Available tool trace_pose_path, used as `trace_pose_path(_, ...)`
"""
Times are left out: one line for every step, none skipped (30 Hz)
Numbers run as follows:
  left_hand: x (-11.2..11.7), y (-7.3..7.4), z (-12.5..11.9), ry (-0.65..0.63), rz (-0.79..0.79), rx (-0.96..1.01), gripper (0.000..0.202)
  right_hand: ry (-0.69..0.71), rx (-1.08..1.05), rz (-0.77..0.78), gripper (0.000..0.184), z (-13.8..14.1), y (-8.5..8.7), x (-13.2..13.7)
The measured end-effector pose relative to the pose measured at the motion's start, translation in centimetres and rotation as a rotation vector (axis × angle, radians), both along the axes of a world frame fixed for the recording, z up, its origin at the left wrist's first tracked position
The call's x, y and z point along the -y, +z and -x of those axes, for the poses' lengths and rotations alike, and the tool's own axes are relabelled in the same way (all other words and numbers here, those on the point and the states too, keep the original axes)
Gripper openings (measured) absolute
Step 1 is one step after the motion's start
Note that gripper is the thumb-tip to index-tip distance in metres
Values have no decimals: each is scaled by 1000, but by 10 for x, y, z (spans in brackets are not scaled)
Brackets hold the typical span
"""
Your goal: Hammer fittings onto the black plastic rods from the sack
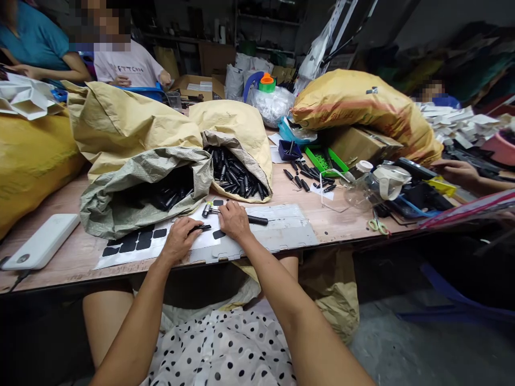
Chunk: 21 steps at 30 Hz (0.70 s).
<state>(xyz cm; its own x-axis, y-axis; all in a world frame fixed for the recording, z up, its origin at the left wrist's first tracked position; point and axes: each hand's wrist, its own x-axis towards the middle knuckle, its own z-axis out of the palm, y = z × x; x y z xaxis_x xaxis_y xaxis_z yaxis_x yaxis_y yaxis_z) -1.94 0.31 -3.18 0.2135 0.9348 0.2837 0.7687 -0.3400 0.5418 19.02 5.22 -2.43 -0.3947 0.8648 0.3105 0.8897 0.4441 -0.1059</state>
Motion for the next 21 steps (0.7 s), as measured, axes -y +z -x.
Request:
trace_pose_path(0, -1, 2, -4, -4, 27, 26, 2, -1, -1, 20, 0, 0, 0)
trace_pose_path(-1, -2, 4, -4, -6, 52, 29, 3, -3, 1, 20, 0, 0, 0)
trace_pose_path(-1, -2, 5, 2, -6, 74, 32, 4, -4, 5, 21, 0, 1, 1)
trace_pose_path(-1, -2, 6, 13, -4, 91, 33, 6, -6, 9, 21, -1, 1, 1)
trace_pose_path(0, -2, 7, 27, 0, 105, 31, 8, -9, 13, 22, -1, 1, 2)
trace_pose_path(-1, -2, 7, 39, 4, 117, 28, 10, -14, 16, 22, -1, 1, 2)
trace_pose_path(-1, -2, 7, 48, 8, 129, 24, 11, -20, 19, 23, -2, 2, 2)
trace_pose_path(-1, -2, 7, 50, 13, 138, 20, 13, -25, 24, 23, -2, 2, 1)
trace_pose_path(-2, -2, 7, 47, 21, 146, 17, 16, -31, 32, 23, -3, 3, 0)
trace_pose_path(-2, -1, 7, 38, 32, 150, 15, 18, -36, 44, 23, -4, 3, -1)
trace_pose_path(-3, -1, 7, 26, 44, 151, 14, 20, -41, 62, 23, -5, 5, -2)
trace_pose_path(-4, 0, 7, 13, 57, 150, 13, 21, -48, 83, 23, -6, 7, -2)
trace_pose_path(-5, 0, 7, 0, 71, 147, 12, 20, -61, 102, 23, -8, 9, -2)
trace_pose_path(-5, 0, 7, -8, 82, 144, 12, 15, -82, 115, 23, -9, 11, -1)
trace_pose_path(-6, 1, 6, -9, 91, 141, 12, 8, -115, 120, 24, -11, 13, 1)
trace_pose_path(-6, 1, 6, -3, 97, 138, 12, 0, -158, 117, 25, -12, 15, 6)
trace_pose_path(-7, 1, 5, 8, 103, 134, 12, -6, -207, 109, 27, -14, 16, 11)
trace_pose_path(-7, 1, 3, 23, 108, 131, 12, -9, -255, 102, 28, -14, 17, 17)
trace_pose_path(-7, 1, 2, 39, 112, 128, 13, -7, -295, 100, 30, -14, 18, 25)
trace_pose_path(-7, 1, 1, 55, 117, 127, 13, 2, -322, 104, 30, -14, 19, 32)
trace_pose_path(-7, 1, -1, 68, 124, 128, 13, 14, -336, 112, 30, -13, 19, 40)
